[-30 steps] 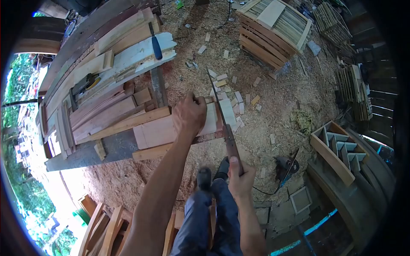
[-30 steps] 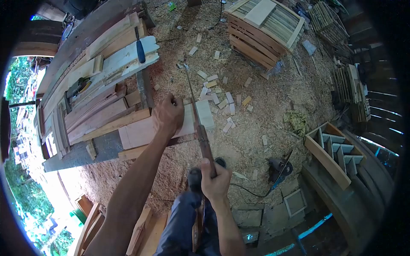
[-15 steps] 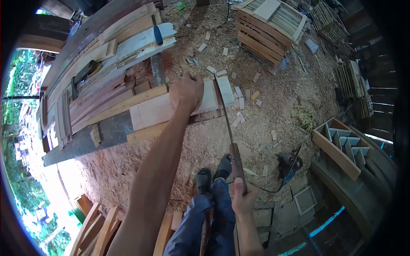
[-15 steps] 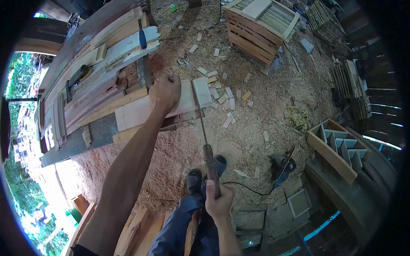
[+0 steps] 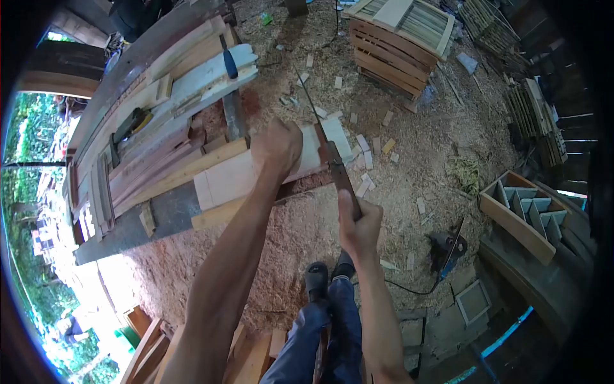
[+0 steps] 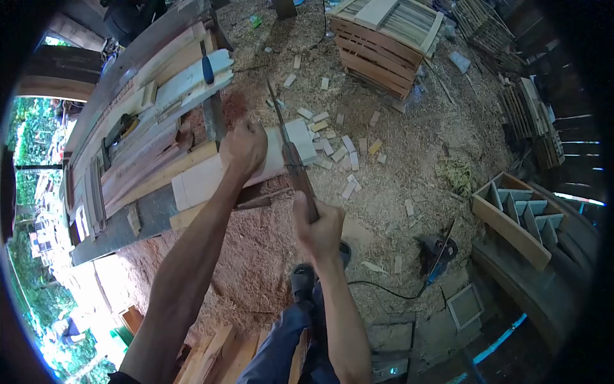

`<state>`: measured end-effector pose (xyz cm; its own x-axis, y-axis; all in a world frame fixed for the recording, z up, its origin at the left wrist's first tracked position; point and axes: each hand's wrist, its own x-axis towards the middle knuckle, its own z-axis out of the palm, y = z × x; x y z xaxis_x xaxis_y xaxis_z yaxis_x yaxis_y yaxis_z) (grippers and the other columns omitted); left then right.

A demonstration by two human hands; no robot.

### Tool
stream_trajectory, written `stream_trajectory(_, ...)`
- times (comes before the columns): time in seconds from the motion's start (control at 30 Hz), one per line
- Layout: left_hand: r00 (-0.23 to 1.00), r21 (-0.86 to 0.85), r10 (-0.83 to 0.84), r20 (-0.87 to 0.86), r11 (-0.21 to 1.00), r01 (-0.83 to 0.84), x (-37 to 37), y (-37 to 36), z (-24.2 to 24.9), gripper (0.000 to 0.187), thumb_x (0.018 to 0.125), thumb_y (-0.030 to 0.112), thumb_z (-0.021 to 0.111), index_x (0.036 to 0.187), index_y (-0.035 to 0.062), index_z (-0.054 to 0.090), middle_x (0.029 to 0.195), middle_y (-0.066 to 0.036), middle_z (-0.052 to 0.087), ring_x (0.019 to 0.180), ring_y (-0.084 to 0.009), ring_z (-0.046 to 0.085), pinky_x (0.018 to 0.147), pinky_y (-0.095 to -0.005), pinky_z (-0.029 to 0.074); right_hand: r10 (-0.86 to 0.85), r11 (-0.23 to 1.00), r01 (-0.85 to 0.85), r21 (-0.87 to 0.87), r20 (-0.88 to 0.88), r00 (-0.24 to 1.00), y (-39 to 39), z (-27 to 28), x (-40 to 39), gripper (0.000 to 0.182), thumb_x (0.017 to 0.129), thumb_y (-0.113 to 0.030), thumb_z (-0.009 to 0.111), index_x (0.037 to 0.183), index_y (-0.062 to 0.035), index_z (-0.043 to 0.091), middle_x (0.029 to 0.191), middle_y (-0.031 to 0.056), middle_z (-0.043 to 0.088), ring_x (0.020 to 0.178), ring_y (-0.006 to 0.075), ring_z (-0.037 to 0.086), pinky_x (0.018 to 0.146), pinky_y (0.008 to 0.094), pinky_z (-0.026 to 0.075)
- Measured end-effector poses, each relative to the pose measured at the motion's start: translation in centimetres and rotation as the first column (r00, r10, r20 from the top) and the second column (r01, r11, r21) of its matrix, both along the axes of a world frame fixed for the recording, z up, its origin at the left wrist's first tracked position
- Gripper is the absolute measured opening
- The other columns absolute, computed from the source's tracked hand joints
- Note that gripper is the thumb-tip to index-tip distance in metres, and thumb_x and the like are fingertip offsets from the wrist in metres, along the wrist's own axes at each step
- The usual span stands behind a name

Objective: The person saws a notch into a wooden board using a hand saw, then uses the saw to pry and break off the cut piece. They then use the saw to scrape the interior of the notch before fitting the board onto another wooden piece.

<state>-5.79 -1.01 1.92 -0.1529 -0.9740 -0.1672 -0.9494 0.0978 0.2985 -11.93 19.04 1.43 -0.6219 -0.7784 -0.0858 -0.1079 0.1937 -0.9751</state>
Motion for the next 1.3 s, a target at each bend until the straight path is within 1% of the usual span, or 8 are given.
stream_trajectory(0.13,0.999,0.022,0.037,0.02,0.999,-0.037,0.0,0.2,0.0,0.043,0.09,0.035,0.043,0.1,0.0009,0.068,0.098,-0.029,0.066,0.097,-0.0439,0.063,0.09,-0.0488,0.047,0.016,0.997,-0.003,-0.074,0.179,0.984,-0.7,0.6,0.4,0.044,0.095,-0.026,0.057,0.06,0.0003,0.055,0.043,0.001,0.039,0.04,0.0072,0.041,0.04,0.0306,0.03)
stream_trajectory(0.23,1.0,0.043,0.026,-0.012,0.999,-0.026,0.1,0.1,0.4,0.043,0.089,0.034,0.043,0.1,0.0,0.067,0.099,-0.029,0.066,0.098,-0.0435,0.063,0.09,-0.0484,0.047,0.062,0.984,-0.06,-0.168,0.008,0.998,0.0,-2.9,0.2,0.043,0.094,-0.027,0.058,0.061,0.0001,0.056,0.044,0.0005,0.043,0.042,0.0069,0.042,0.041,0.0302,0.032)
stream_trajectory(0.37,1.0,0.052,0.024,-0.02,0.998,-0.023,0.4,-0.1,0.6,0.043,0.089,0.034,0.044,0.099,-0.0008,0.068,0.1,-0.029,0.066,0.097,-0.043,0.063,0.091,-0.0483,0.047,0.044,0.984,-0.04,-0.171,0.02,0.999,0.1,-2.0,0.4,0.043,0.094,-0.028,0.059,0.061,0.0,0.056,0.046,0.0007,0.044,0.042,0.007,0.041,0.041,0.0302,0.031)
stream_trajectory(0.43,1.0,0.062,0.021,0.003,0.998,-0.021,0.2,-0.1,0.5,0.042,0.088,0.031,0.044,0.103,-0.0017,0.066,0.096,-0.029,0.067,0.094,-0.0407,0.066,0.089,-0.0461,0.05,0.026,0.999,-0.032,0.023,0.205,0.978,0.1,0.2,0.3,0.046,0.094,-0.031,0.058,0.061,0.0004,0.055,0.046,0.0014,0.043,0.043,0.0073,0.041,0.042,0.0308,0.03)
stream_trajectory(0.73,1.0,0.075,-0.01,-0.004,0.997,0.011,0.3,-0.1,1.3,0.043,0.087,0.031,0.044,0.1,-0.0035,0.067,0.095,-0.029,0.067,0.093,-0.0413,0.066,0.09,-0.0456,0.049,-0.005,0.964,-0.034,0.264,0.148,0.989,3.5,6.6,0.9,0.053,0.096,-0.036,0.055,0.057,-0.0003,0.05,0.045,0.0005,0.038,0.044,0.0083,0.037,0.044,0.0328,0.03)
stream_trajectory(1.03,0.999,0.082,0.001,-0.049,0.997,0.003,0.7,0.0,0.6,0.043,0.089,0.031,0.042,0.102,-0.0009,0.068,0.101,-0.03,0.065,0.1,-0.0436,0.062,0.094,-0.0476,0.047,-0.065,0.992,0.04,0.119,0.216,0.974,12.6,1.1,3.5,0.049,0.094,-0.03,0.057,0.054,-0.0021,0.048,0.046,0.0019,0.043,0.043,0.01,0.043,0.043,0.0297,0.03)
stream_trajectory(1.23,1.0,0.059,-0.002,-0.005,0.998,0.002,0.4,-0.1,-0.2,0.044,0.091,0.031,0.039,0.103,-0.0007,0.067,0.102,-0.03,0.064,0.101,-0.0448,0.062,0.093,-0.0486,0.047,0.006,0.996,-0.006,0.087,0.007,1.0,12.3,-1.1,3.1,0.046,0.091,-0.027,0.058,0.054,-0.0025,0.047,0.047,0.0066,0.041,0.041,0.0131,0.042,0.043,0.0315,0.029)
stream_trajectory(1.3,1.0,0.025,0.007,-0.018,1.0,-0.006,0.3,-0.1,-0.3,0.045,0.091,0.032,0.039,0.103,-0.0007,0.067,0.102,-0.03,0.064,0.101,-0.0449,0.062,0.093,-0.0489,0.047,-0.016,1.0,0.014,-0.024,-0.097,0.995,11.2,-2.6,3.3,0.054,0.095,-0.039,0.054,0.057,-0.0002,0.049,0.048,-0.0001,0.045,0.045,0.0081,0.044,0.042,0.0277,0.028)
